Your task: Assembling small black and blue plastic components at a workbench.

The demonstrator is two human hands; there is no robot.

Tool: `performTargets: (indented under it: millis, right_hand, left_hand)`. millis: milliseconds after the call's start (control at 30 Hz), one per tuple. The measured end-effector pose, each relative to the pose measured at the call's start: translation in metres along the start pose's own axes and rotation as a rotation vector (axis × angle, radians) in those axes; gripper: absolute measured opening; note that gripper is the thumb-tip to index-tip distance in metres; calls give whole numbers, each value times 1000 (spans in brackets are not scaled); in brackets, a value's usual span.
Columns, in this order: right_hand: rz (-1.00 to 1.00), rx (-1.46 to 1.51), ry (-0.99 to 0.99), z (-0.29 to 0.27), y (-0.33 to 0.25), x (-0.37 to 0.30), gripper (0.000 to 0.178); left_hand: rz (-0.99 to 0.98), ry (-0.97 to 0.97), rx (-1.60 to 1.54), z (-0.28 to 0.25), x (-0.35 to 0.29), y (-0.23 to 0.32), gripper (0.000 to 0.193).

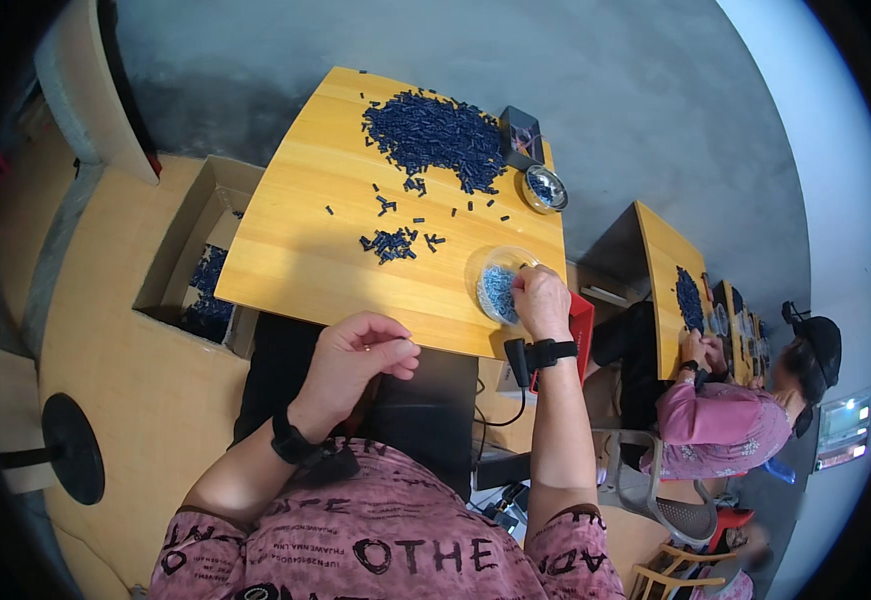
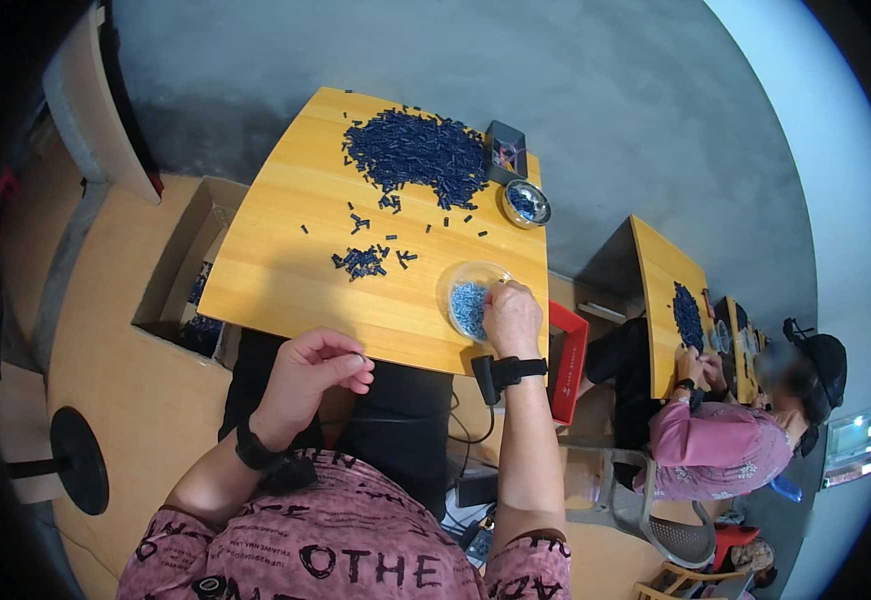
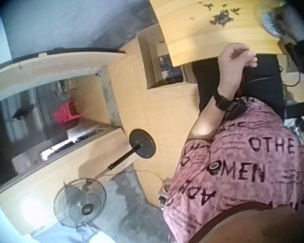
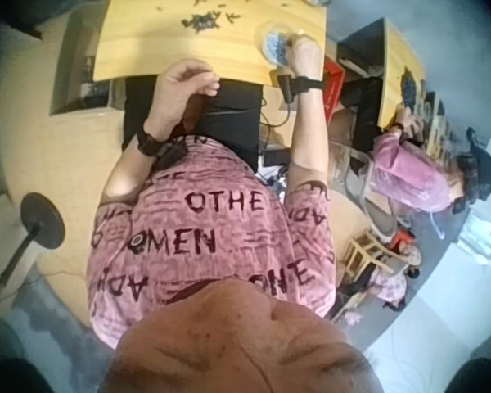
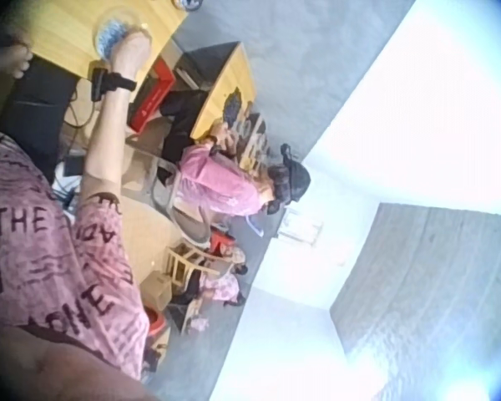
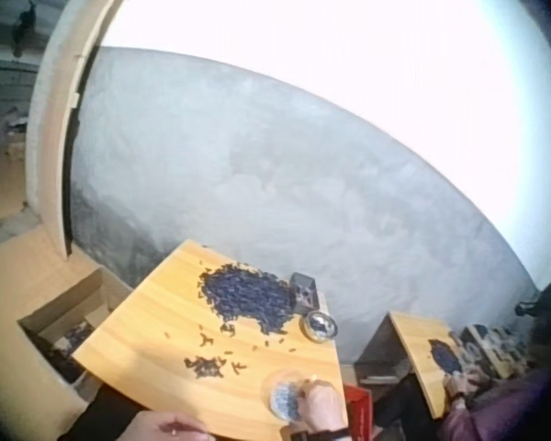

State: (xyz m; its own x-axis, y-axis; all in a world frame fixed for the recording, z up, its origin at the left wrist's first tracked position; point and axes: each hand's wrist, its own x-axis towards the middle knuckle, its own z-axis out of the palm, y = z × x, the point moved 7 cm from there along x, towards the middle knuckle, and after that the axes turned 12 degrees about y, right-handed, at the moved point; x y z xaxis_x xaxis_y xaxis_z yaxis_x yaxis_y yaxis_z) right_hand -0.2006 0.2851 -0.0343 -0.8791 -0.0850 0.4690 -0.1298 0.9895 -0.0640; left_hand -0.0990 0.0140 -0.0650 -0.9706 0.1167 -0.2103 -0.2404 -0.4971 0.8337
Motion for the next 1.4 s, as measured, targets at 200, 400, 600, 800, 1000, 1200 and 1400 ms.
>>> performTargets:
  millis: [200, 400, 600, 800, 1000, 1200, 1400]
  right_hand:
    - [-22, 36, 88, -7, -8, 0, 3]
    - [146, 224, 142, -17, 5, -3, 8]
    - [271, 535, 240, -28, 17, -27, 17]
    - [614, 1456, 121, -47, -34, -53, 12]
    - [618, 2056, -71, -46, -89, -86, 14]
    - [660, 2049, -195, -50, -121, -95, 16]
    - [713, 2080, -254, -46, -139, -95, 15]
  left_hand:
    - [-140, 81, -145, -17, 8, -15, 15]
    - [-199, 35, -195, -9, 8, -21, 16]
    - [-205, -8, -260, -3, 7, -19, 13]
    - [-214, -61, -325, 6, 0, -12, 14]
    - [-228, -131, -330, 23, -12, -1, 17]
    - [-198, -123, -294, 22, -19, 5, 19]
    - [-156, -113, -305, 15, -22, 8, 18]
